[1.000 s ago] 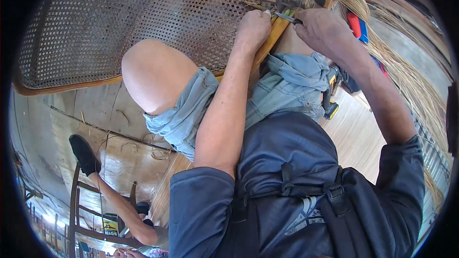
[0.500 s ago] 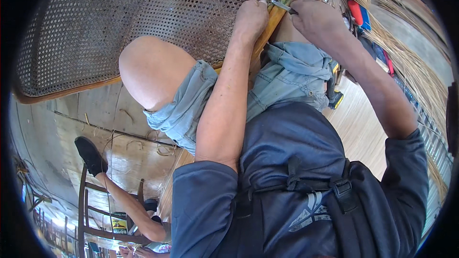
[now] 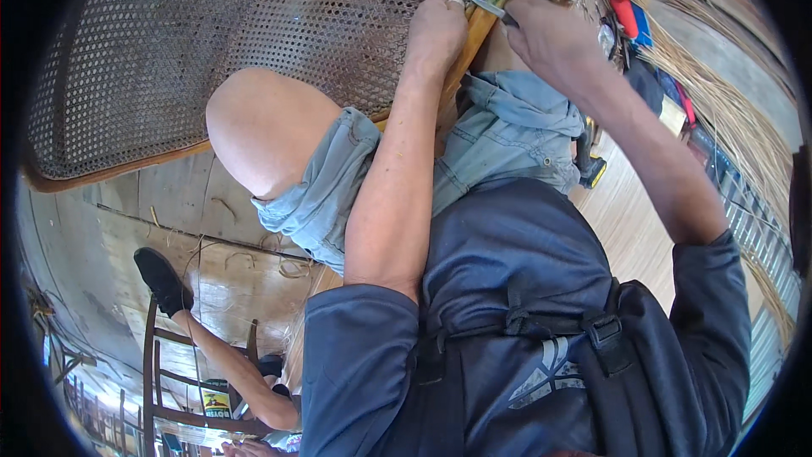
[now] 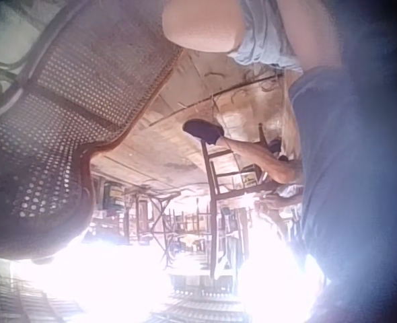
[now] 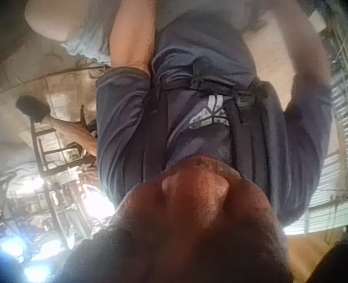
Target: The person sits on the floor and repairs a rattan chair using a cordless drill and pliers. They drill into the chair's frame and use pliers to cut and adjust the woven material on the seat.
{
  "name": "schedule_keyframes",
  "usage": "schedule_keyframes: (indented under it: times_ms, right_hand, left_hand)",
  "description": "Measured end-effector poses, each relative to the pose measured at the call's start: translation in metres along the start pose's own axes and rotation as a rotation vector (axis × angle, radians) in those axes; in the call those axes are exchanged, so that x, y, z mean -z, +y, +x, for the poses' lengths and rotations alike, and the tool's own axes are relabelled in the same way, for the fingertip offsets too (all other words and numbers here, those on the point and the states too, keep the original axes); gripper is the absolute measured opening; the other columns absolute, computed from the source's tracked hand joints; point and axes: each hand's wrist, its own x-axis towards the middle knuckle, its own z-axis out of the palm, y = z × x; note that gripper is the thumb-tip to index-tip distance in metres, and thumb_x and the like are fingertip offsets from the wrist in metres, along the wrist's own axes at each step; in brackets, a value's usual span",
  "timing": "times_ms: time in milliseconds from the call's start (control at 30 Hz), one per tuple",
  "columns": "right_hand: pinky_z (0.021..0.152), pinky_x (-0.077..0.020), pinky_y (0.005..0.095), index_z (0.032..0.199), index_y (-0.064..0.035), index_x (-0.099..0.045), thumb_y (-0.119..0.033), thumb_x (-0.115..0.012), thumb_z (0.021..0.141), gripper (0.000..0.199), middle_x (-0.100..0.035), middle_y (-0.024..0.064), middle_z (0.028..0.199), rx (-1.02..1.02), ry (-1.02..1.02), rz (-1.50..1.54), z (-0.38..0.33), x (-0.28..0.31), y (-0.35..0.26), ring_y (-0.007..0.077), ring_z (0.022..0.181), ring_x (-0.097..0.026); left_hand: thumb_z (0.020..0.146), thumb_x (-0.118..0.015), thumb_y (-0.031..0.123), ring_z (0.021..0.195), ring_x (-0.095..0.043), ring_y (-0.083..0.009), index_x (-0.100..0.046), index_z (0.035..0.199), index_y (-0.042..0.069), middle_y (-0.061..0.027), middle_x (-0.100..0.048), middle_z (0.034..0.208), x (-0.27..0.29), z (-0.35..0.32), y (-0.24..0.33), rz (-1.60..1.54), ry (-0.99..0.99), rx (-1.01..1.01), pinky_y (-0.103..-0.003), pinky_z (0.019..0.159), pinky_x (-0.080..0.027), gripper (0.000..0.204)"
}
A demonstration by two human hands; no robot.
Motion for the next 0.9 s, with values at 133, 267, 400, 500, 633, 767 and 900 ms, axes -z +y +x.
schedule_keyframes:
  times_ms: [133,267,400,500,633,767,900]
  right_hand:
    - [0.072,-0.0503,0.0449,0.105,-0.0027,-0.056,-0.016,-0.055,0.089,0.021,-0.058,0.0147,0.104,-0.068,0.048,0.084,-0.007,-0.009,0.005,0.0383,0.085,-0.061]
    - [0.072,-0.0523,0.0438,0.112,-0.0037,-0.056,-0.018,-0.054,0.091,0.026,-0.056,0.0114,0.112,-0.090,0.029,0.030,-0.012,-0.004,0.000,0.0357,0.088,-0.062]
    - [0.072,-0.0543,0.0415,0.117,-0.0054,-0.056,-0.021,-0.054,0.092,0.029,-0.053,0.0080,0.123,-0.106,0.047,0.004,-0.017,-0.011,0.001,0.0329,0.089,-0.063]
    - [0.078,-0.0536,0.0423,0.111,-0.0062,-0.057,-0.019,-0.058,0.087,0.027,-0.052,0.0081,0.119,-0.119,0.072,0.052,-0.019,-0.014,0.000,0.0309,0.102,-0.057]
    - [0.080,-0.0534,0.0420,0.106,-0.0061,-0.057,-0.018,-0.060,0.085,0.024,-0.052,0.0082,0.116,-0.152,0.086,0.051,-0.023,-0.016,-0.004,0.0293,0.109,-0.052]
    - [0.078,-0.0539,0.0413,0.108,-0.0067,-0.056,-0.018,-0.062,0.084,0.027,-0.052,0.0094,0.117,-0.139,0.181,0.052,-0.028,-0.029,-0.002,0.0296,0.110,-0.052]
    - [0.076,-0.0537,0.0409,0.117,-0.0089,-0.053,-0.019,-0.063,0.085,0.035,-0.054,0.0112,0.114,-0.250,0.133,0.111,-0.037,-0.044,-0.005,0.0321,0.102,-0.056]
  left_hand:
    - [0.092,-0.044,0.027,0.095,-0.059,-0.0477,-0.064,0.090,-0.010,-0.0340,-0.061,0.094,0.001,-0.008,0.012,0.045,0.009,-0.032,-0.051,0.085,-0.045,0.042]
    - [0.092,-0.044,0.027,0.094,-0.058,-0.0479,-0.064,0.088,-0.010,-0.0337,-0.061,0.094,0.006,-0.012,0.018,0.091,0.009,-0.038,-0.052,0.084,-0.045,0.042]
    - [0.092,-0.045,0.027,0.094,-0.058,-0.0479,-0.064,0.086,-0.009,-0.0335,-0.061,0.093,0.008,-0.014,0.022,0.136,0.019,-0.061,-0.053,0.083,-0.045,0.041]
    - [0.093,-0.045,0.027,0.094,-0.058,-0.0479,-0.064,0.088,-0.009,-0.0334,-0.061,0.094,0.005,-0.011,0.015,0.035,0.008,-0.023,-0.052,0.084,-0.045,0.041]
    - [0.093,-0.045,0.027,0.095,-0.058,-0.0478,-0.064,0.090,-0.008,-0.0330,-0.062,0.095,0.004,-0.008,0.012,0.032,-0.013,0.024,-0.051,0.085,-0.045,0.041]
    - [0.094,-0.045,0.027,0.096,-0.058,-0.0478,-0.064,0.091,-0.008,-0.0329,-0.062,0.096,0.006,-0.011,0.016,0.022,-0.006,0.028,-0.050,0.084,-0.045,0.040]
    - [0.094,-0.045,0.027,0.096,-0.058,-0.0488,-0.063,0.092,-0.008,-0.0332,-0.061,0.095,0.008,-0.015,0.022,0.038,-0.005,0.013,-0.050,0.084,-0.045,0.040]
